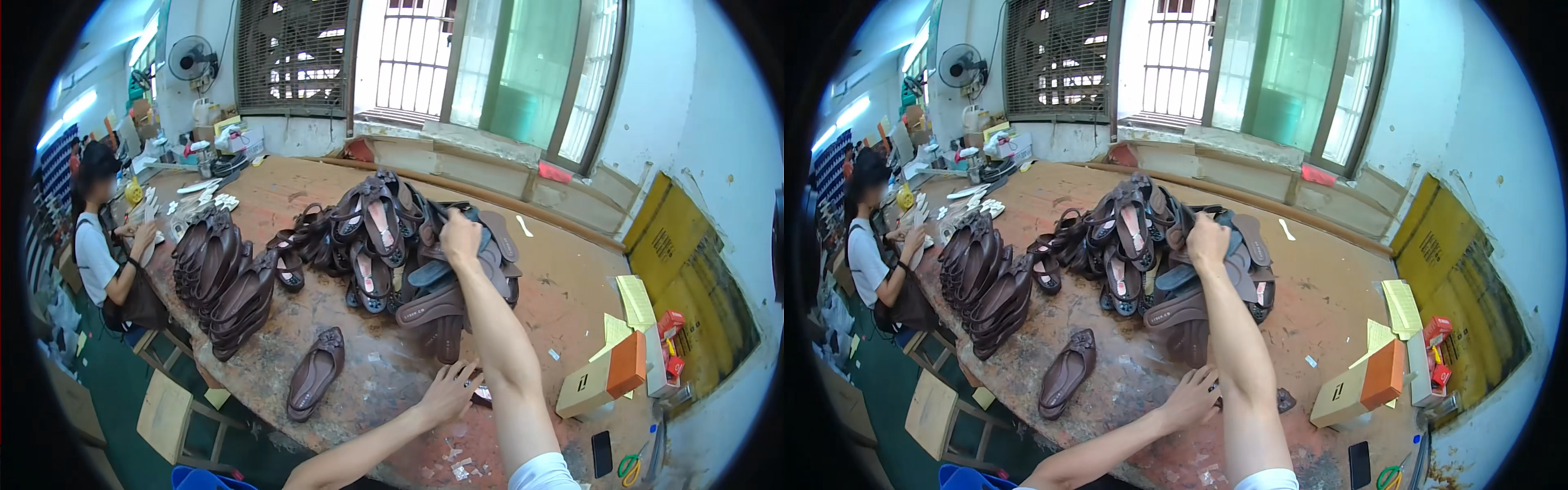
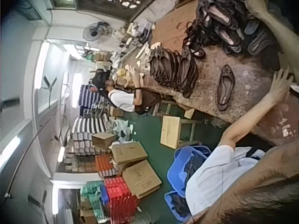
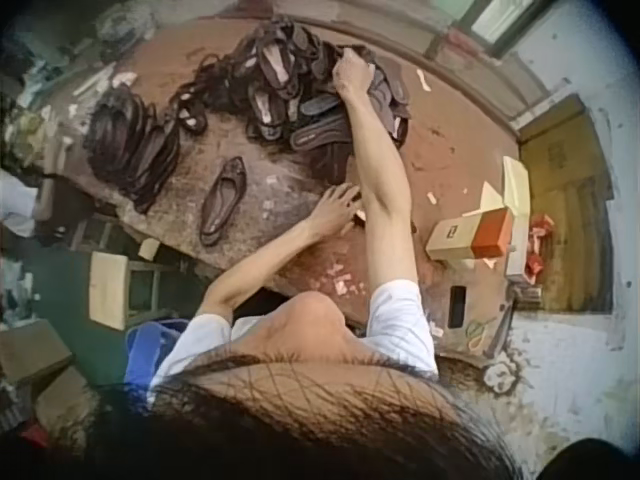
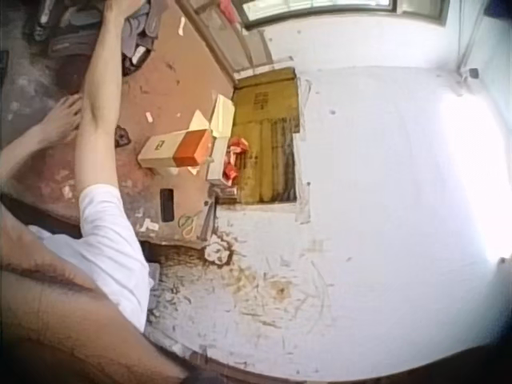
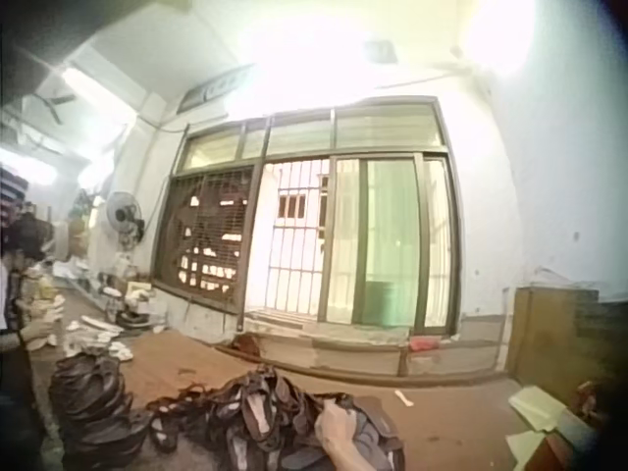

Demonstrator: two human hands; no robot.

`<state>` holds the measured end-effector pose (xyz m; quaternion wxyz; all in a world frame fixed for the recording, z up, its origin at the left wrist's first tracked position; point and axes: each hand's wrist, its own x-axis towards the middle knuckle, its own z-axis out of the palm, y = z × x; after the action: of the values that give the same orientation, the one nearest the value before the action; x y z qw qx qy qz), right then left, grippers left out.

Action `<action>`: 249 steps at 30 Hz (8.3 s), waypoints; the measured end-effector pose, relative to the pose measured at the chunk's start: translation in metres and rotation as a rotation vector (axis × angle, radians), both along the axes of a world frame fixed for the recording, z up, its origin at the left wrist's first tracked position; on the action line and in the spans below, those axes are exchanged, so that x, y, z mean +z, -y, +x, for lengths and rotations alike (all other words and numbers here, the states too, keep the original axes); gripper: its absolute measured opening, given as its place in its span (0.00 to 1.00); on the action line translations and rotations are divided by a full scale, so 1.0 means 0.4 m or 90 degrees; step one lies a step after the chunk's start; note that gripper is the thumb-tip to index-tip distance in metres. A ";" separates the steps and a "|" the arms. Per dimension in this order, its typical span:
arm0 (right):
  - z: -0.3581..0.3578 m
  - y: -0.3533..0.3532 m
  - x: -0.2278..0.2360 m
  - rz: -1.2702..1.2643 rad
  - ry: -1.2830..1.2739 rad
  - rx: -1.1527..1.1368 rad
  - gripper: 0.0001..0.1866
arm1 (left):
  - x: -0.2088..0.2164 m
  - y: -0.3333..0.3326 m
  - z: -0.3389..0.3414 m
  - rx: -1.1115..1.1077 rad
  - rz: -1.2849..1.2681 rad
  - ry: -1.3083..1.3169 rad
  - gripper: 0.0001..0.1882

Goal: The person inserts grey insoles into brown flat shoes on a workbench. They pick up a shoe, place the insole inside, press it down, and then place the finished shoe into a pile. The process is repeated for multiple shoes throughout the clip.

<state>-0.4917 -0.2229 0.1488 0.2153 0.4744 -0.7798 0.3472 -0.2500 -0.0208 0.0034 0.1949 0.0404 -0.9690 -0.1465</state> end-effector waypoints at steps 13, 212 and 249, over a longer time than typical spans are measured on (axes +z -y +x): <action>0.304 -1.081 -0.080 -0.182 0.051 -0.119 0.17 | -0.039 -0.029 0.057 -0.003 0.187 -0.042 0.30; 0.490 -1.249 -0.201 0.101 0.580 0.212 0.24 | 0.005 -0.052 0.495 -0.067 0.183 -0.006 0.15; 0.600 -0.992 -0.298 0.534 0.171 -0.133 0.37 | -0.021 -0.096 0.463 0.386 0.514 0.050 0.20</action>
<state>-0.2517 0.1738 0.0295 -0.0649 0.3901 -0.9177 0.0364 -0.0649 0.0178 -0.0049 0.1606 0.3974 -0.7865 -0.4446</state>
